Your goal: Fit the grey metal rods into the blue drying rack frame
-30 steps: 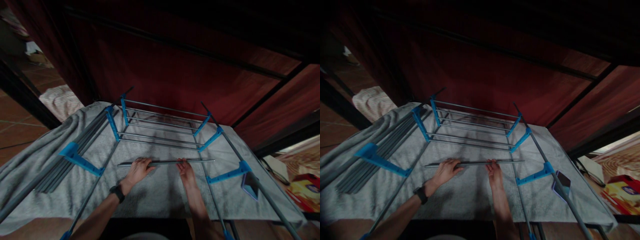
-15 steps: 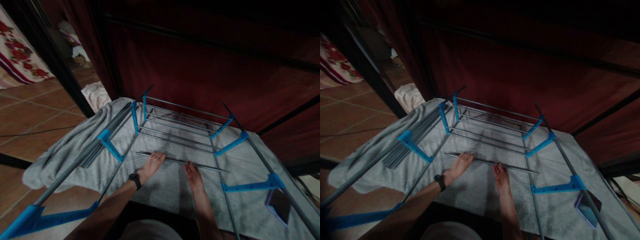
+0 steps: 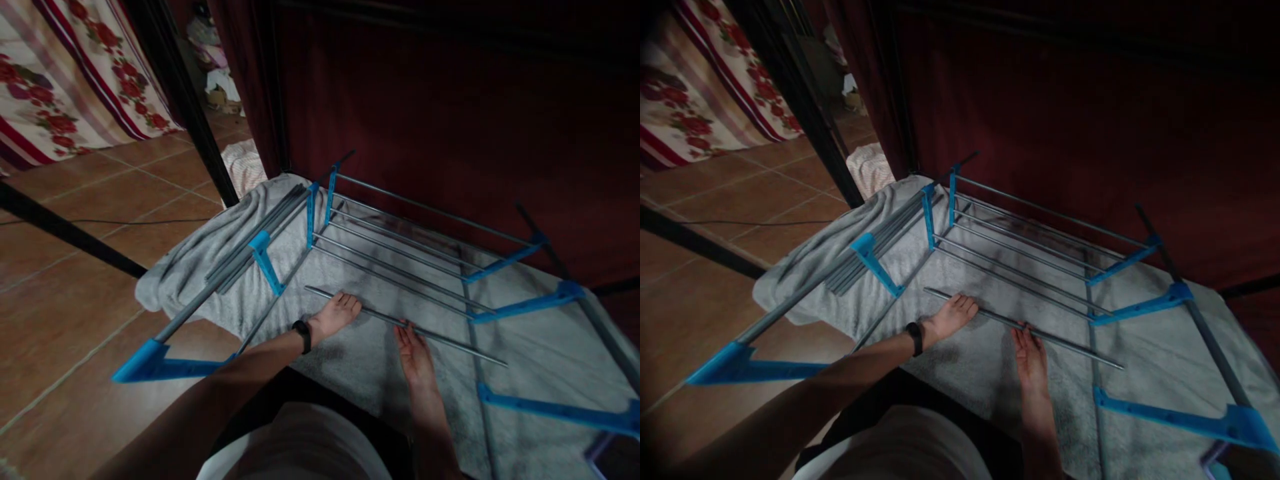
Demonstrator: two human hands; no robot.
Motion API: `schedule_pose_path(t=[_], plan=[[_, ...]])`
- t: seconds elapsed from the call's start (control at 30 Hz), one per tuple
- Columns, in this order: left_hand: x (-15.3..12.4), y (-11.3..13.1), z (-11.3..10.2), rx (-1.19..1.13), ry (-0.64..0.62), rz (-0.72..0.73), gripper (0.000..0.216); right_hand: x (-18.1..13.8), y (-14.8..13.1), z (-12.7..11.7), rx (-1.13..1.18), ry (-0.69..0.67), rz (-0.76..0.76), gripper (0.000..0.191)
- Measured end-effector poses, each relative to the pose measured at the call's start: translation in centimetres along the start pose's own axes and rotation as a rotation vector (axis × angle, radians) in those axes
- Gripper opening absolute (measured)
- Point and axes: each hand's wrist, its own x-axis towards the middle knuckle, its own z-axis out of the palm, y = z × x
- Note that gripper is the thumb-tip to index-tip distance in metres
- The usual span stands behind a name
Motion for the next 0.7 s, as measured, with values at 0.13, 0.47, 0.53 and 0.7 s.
schedule_pose_path(t=[0.13, 0.47, 0.53, 0.7], plan=[[0.0, 0.1, -0.1, -0.002, 0.007, 0.010, 0.031, 0.1, 0.1, -0.4, -0.023, -0.032, -0.026, 0.011], [-0.3, 0.1, -0.6, -0.005, 0.000, 0.030, 0.024, 0.3, -0.1, -0.5, -0.077, -0.021, -0.047, 0.009], [-0.2, 0.0, -0.5, 0.014, 0.004, 0.034, 0.024, 0.2, 0.0, -0.3, -0.068, -0.021, -0.038, 0.008], [-0.1, -0.1, 0.1, 0.037, 0.017, 0.001, 0.024, -0.6, -0.4, 0.7, -0.017, -0.031, 0.002, 0.011]])
